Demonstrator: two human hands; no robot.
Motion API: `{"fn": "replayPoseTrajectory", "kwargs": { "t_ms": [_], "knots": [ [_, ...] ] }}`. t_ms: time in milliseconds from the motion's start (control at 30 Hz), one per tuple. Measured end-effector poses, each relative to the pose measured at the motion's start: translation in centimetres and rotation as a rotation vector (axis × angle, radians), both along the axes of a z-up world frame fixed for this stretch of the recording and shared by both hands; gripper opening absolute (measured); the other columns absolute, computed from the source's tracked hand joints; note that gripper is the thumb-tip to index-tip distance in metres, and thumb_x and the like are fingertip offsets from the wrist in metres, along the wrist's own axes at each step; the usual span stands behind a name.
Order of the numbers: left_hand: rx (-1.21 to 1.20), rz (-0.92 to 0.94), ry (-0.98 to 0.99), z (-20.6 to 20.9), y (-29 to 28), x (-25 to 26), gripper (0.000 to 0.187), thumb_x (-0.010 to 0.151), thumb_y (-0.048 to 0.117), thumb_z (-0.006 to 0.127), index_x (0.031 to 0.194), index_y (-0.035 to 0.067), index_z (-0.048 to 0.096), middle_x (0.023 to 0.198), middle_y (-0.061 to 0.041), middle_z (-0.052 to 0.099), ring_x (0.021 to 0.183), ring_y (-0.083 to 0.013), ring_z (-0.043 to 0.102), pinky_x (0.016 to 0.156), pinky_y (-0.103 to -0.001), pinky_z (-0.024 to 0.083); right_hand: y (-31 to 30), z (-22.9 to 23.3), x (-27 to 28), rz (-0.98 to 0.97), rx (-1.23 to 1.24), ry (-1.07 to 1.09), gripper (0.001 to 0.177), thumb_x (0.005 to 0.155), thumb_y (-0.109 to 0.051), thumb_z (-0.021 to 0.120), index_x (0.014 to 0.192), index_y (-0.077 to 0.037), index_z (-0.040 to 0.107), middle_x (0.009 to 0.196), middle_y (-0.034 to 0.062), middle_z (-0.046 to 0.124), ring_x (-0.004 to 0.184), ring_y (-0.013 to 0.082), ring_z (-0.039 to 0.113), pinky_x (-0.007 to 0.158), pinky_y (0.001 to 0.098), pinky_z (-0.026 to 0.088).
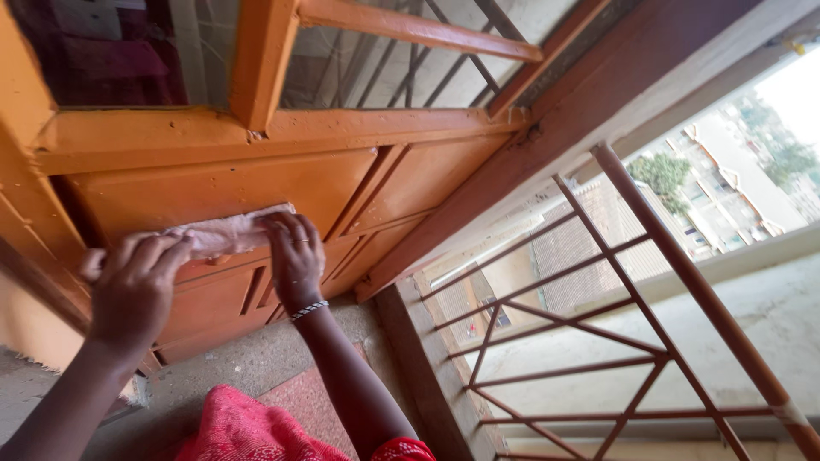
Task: The person wipes the exterior surface of an orange wooden door with a light-colored cloth. They clean the glass panes, the wooden frame, and the lower panels, including the area around the handle, using both hands to maneuver the cloth.
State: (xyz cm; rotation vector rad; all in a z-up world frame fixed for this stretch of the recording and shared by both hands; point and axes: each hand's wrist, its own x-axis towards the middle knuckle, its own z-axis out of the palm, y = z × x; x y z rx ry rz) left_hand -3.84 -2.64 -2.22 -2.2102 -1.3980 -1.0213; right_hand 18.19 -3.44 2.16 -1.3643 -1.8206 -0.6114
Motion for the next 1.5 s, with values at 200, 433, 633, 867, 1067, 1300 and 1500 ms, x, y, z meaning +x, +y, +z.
{"fn": "replayPoseTrajectory", "kwargs": {
  "t_ms": [200, 433, 633, 867, 1067, 1300, 1500],
  "knots": [
    [-0.034, 0.015, 0.021, 1.1, 0.5, 3.2, 0.018, 0.098, 0.021, 0.073, 0.115, 0.025, 0.076, 0.117, 0.011, 0.074, 0.111, -0.0083, 0.064, 0.106, -0.036, 0.032, 0.5, 0.0, 1.7, 0.047, -0.02, 0.106, 0.03, 0.088, -0.006, 0.079, 0.116, -0.014, 0.071, 0.126, 0.0063, 0.061, 0.121, 0.0293, 0.06, 0.1, 0.0399, 0.055],
    [0.009, -0.053, -0.019, 2.8, 0.3, 1.6, 0.022, 0.092, 0.02, 0.072, 0.114, 0.021, 0.077, 0.111, 0.01, 0.073, 0.102, -0.011, 0.064, 0.101, -0.038, 0.036, 0.9, -0.5, 1.4, 0.094, -0.071, 0.214, 0.024, 0.089, -0.001, 0.076, 0.111, -0.011, 0.076, 0.12, 0.0062, 0.065, 0.103, 0.026, 0.063, 0.09, 0.0374, 0.056],
    [-0.074, 0.043, -0.017, 2.4, -0.3, -1.2, 0.015, 0.102, 0.017, 0.07, 0.112, 0.024, 0.078, 0.11, 0.009, 0.074, 0.098, -0.0089, 0.064, 0.103, -0.035, 0.034, -0.3, 0.4, -1.4, 0.129, -0.085, 0.196, 0.025, 0.092, 0.0, 0.073, 0.115, -0.007, 0.075, 0.123, 0.0045, 0.069, 0.106, 0.0249, 0.062, 0.093, 0.0366, 0.056],
    [-0.076, 0.039, -0.067, 3.0, -1.2, -1.3, 0.013, 0.102, 0.017, 0.072, 0.114, 0.02, 0.078, 0.113, 0.008, 0.075, 0.098, -0.012, 0.063, 0.102, -0.039, 0.036, -0.3, 1.3, -0.5, 0.163, -0.158, 0.12, 0.031, 0.095, 0.005, 0.069, 0.12, -0.011, 0.076, 0.125, 0.0013, 0.071, 0.106, 0.0228, 0.062, 0.097, 0.0331, 0.056],
    [-0.126, 0.008, -0.066, 2.5, 0.4, 4.9, 0.016, 0.092, 0.017, 0.074, 0.108, 0.016, 0.076, 0.112, 0.0, 0.074, 0.104, -0.017, 0.066, 0.102, -0.047, 0.046, -0.5, 3.2, 2.7, 0.099, -0.174, 0.169, 0.032, 0.086, 0.007, 0.066, 0.111, -0.011, 0.079, 0.119, 0.0023, 0.074, 0.103, 0.0256, 0.063, 0.093, 0.0361, 0.055],
    [-0.07, -0.04, -0.005, 2.0, 1.1, 7.8, 0.023, 0.091, 0.012, 0.074, 0.114, 0.012, 0.074, 0.118, -0.001, 0.072, 0.109, -0.0173, 0.066, 0.101, -0.045, 0.047, -0.3, 0.0, 3.5, -0.023, -0.173, 0.298, 0.027, 0.09, 0.004, 0.065, 0.113, -0.006, 0.075, 0.117, 0.0078, 0.072, 0.107, 0.0287, 0.065, 0.094, 0.039, 0.055],
    [-0.168, -0.116, -0.001, 0.0, -1.0, 5.9, 0.031, 0.083, 0.013, 0.075, 0.113, 0.012, 0.074, 0.119, -0.003, 0.073, 0.107, -0.0194, 0.067, 0.102, -0.048, 0.044, -2.6, -3.8, 2.2, 0.029, -0.423, 0.374, 0.021, 0.087, 0.0, 0.068, 0.102, -0.007, 0.08, 0.109, 0.0095, 0.076, 0.098, 0.0285, 0.068, 0.091, 0.0388, 0.055]
  ]
}}
